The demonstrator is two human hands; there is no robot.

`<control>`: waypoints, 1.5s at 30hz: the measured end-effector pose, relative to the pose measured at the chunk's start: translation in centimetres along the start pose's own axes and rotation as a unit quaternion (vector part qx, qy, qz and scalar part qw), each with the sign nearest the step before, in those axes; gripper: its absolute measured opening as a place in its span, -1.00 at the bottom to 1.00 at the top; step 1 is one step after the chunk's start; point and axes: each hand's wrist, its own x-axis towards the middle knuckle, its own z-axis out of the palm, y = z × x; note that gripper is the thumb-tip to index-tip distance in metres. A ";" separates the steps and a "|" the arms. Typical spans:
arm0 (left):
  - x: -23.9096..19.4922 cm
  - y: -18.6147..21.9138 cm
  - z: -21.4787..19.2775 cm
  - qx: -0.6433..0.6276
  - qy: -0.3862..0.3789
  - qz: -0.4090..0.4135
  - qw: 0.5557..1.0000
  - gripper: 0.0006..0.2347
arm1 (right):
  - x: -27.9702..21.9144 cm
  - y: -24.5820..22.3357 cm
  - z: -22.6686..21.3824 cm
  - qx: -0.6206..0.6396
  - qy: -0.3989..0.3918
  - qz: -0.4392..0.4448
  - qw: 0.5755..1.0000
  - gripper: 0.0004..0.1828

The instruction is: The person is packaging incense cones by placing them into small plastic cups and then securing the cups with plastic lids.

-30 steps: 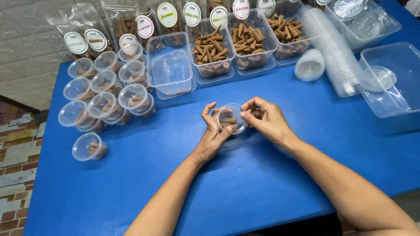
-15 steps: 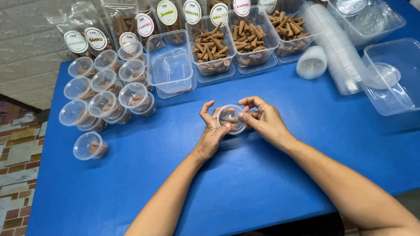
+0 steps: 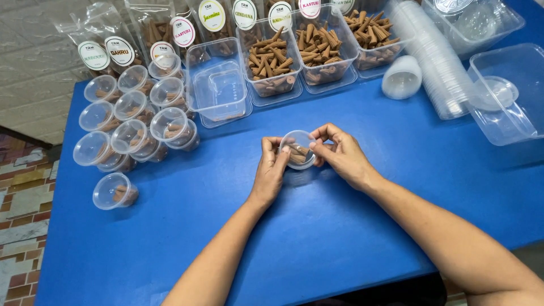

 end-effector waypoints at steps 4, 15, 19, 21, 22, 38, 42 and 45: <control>-0.4 1.3 0.6 0.038 0.010 -0.028 0.999 -0.79 | 0.3 0.8 -0.3 -0.006 0.007 0.006 1.000 -0.83; -0.5 2.4 1.4 0.051 0.033 -0.031 0.998 -0.80 | 0.7 3.3 -0.4 -0.010 -0.011 0.017 1.000 -0.89; -0.4 2.5 1.5 0.040 0.028 -0.035 0.998 -0.78 | -0.2 1.3 0.7 -0.012 -0.005 0.011 1.000 -0.84; -0.5 1.8 1.4 0.069 0.034 -0.027 0.997 -0.79 | -0.6 0.0 1.3 -0.029 -0.004 0.019 0.999 -0.86; -0.5 1.5 1.4 0.069 0.034 -0.029 0.997 -0.79 | -0.5 0.1 1.2 -0.029 -0.004 0.020 0.999 -0.86; -0.3 1.5 1.2 0.078 0.058 0.008 0.995 -0.78 | -0.1 0.8 1.3 -0.033 -0.011 0.031 0.999 -0.86; 0.0 0.6 0.8 0.088 0.109 0.002 0.990 -0.79 | -0.8 -0.9 1.7 -0.022 -0.038 0.067 0.997 -0.69; -0.1 -0.4 0.6 0.084 0.131 -0.003 0.988 -0.81 | -0.7 0.4 0.7 0.015 -0.082 0.068 0.994 -0.58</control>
